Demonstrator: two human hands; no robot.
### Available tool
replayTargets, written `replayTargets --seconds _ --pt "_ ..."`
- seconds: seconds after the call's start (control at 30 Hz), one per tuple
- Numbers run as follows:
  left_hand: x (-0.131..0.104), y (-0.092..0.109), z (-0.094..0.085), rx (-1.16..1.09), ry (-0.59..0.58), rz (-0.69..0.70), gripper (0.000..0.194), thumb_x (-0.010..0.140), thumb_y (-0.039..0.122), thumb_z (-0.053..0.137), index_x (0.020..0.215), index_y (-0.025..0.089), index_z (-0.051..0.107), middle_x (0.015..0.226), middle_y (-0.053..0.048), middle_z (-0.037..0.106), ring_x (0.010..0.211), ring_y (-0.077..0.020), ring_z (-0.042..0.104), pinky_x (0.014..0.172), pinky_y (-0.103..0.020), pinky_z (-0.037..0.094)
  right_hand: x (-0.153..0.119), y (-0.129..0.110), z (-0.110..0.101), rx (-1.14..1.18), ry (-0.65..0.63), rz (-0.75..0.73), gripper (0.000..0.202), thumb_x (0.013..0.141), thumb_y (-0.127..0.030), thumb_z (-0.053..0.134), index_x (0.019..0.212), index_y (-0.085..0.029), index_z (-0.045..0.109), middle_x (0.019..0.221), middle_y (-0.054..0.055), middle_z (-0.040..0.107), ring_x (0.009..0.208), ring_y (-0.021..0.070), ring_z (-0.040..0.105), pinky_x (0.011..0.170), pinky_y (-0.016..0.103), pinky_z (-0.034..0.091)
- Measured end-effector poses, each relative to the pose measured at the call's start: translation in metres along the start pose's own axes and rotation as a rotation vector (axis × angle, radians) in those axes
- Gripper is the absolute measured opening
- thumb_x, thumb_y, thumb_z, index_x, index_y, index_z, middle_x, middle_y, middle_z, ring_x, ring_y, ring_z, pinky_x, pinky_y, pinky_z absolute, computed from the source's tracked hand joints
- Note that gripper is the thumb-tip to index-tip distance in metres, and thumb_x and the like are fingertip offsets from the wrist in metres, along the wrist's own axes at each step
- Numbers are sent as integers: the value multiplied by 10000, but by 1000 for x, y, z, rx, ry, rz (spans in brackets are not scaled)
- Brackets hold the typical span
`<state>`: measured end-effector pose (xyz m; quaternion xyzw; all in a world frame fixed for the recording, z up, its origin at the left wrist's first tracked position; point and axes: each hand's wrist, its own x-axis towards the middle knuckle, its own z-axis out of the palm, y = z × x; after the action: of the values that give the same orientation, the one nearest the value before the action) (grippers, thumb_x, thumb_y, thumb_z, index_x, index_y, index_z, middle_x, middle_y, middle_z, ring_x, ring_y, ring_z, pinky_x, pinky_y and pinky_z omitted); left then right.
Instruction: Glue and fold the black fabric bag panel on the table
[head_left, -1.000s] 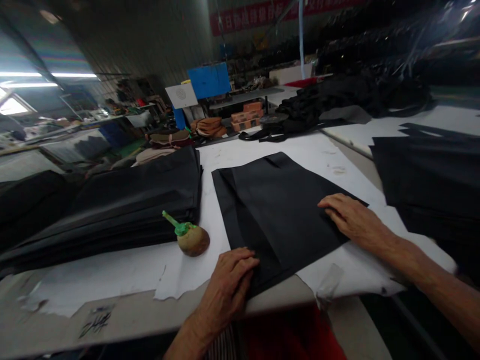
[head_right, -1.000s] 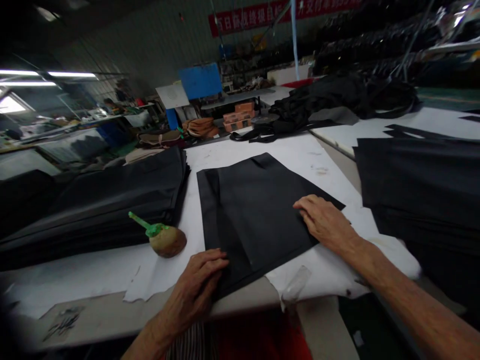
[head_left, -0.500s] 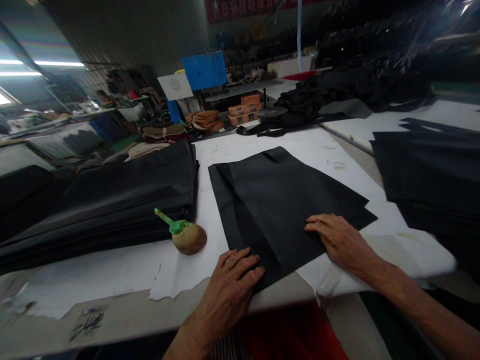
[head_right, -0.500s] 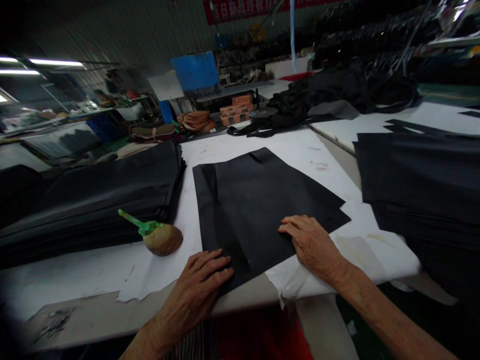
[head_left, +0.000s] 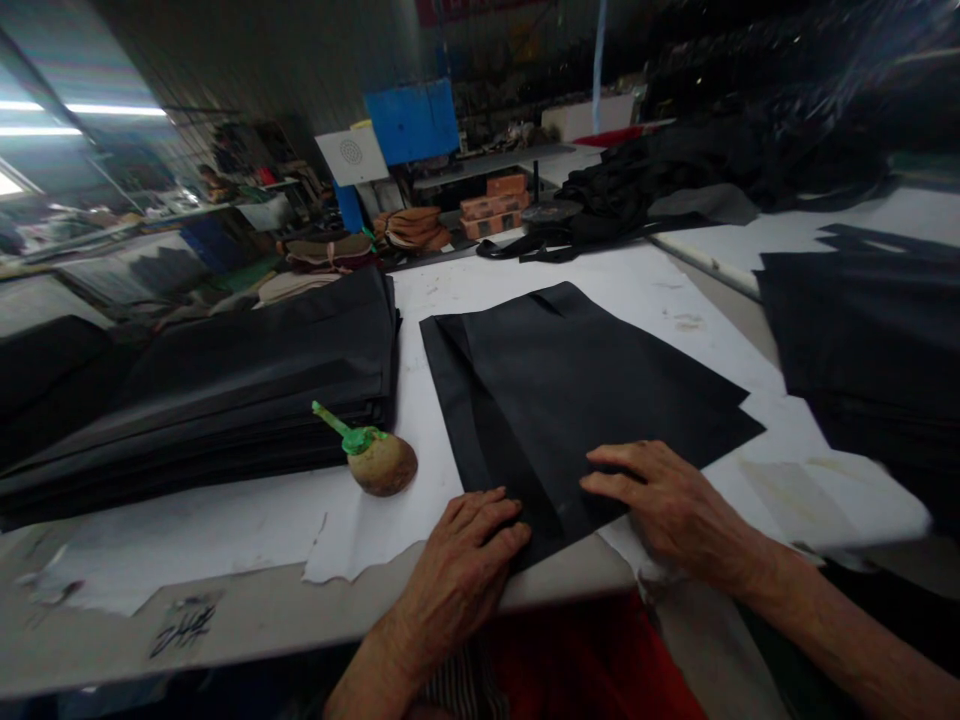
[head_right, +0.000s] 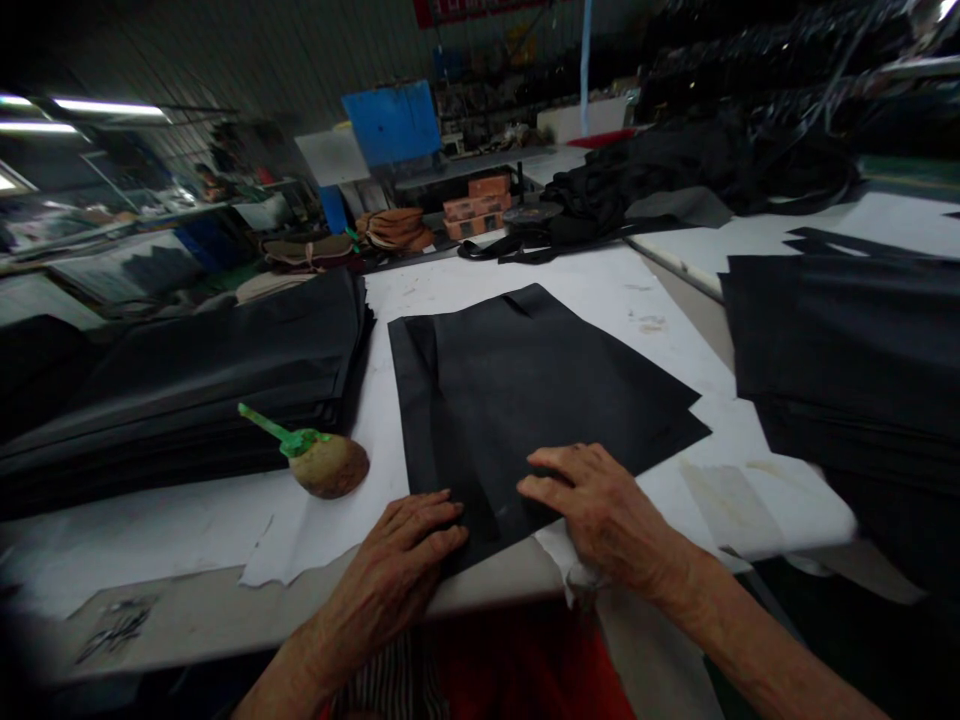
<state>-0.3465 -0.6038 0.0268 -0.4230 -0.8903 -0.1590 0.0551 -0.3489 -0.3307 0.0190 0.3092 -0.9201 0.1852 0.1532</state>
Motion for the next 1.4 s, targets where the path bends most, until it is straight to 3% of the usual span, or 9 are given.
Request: replayTargets --seconds 0.17,0.43,0.6,0.83,1.0,1.17,1.23,1.4 --pt "1 2 -1 27 -10 -8 305 845 87 449 1094 228 554 1158 -64 604 1151 -222 509 936 -434 448 9 -25 4 82 -148 -194 384 879 -69 402 1177 -260 551 1109 91 579 941 214 548 799 388 400" --pt "-1 1 -3 13 -33 -31 313 838 89 450 1094 231 559 1175 -50 613 1172 -218 506 972 -451 422 10 -28 8 107 -208 -81 333 862 -62 451 1103 -240 594 1044 76 580 897 217 521 776 377 363" --pt "-1 4 -13 -8 -150 -54 393 814 97 446 1179 224 512 1258 -53 562 1222 -206 460 1031 -444 364 11 -28 10 163 -196 0 368 839 -50 452 1073 -274 628 1042 69 577 904 219 515 791 386 349" --pt "-6 8 -8 55 -179 -68 452 897 448 454 1316 283 410 1293 -66 513 1238 -255 422 997 -491 363 9 -18 11 178 -152 -80 357 843 -67 435 1077 -265 618 1026 48 603 910 201 536 781 364 362" --pt "-8 6 -3 50 -182 -54 466 910 468 415 1337 284 384 1323 -69 485 1268 -253 384 1012 -489 344 9 -18 11 166 -68 -115 378 868 -46 360 1107 -221 595 1019 55 623 908 180 554 787 337 386" --pt "-8 4 -6 -4 -180 -52 477 896 446 458 1335 278 384 1321 -79 490 1263 -277 394 1005 -531 348 12 -25 13 47 -113 -88 395 846 -62 394 1137 -248 587 980 68 594 839 210 541 747 375 393" --pt "-11 2 -9 -93 -127 -59 419 903 398 465 1298 269 422 1306 -73 505 1253 -260 411 1017 -511 352 11 -26 14 36 -108 -83 390 840 -58 395 1119 -240 597 979 72 584 844 209 535 754 373 394" --pt "-22 -4 -13 -376 231 -246 306 923 154 369 1199 228 479 1204 -58 559 1176 -159 480 972 -341 437 8 -24 18 26 -72 -106 439 835 -32 357 1141 -245 590 985 78 573 858 211 525 757 373 395"
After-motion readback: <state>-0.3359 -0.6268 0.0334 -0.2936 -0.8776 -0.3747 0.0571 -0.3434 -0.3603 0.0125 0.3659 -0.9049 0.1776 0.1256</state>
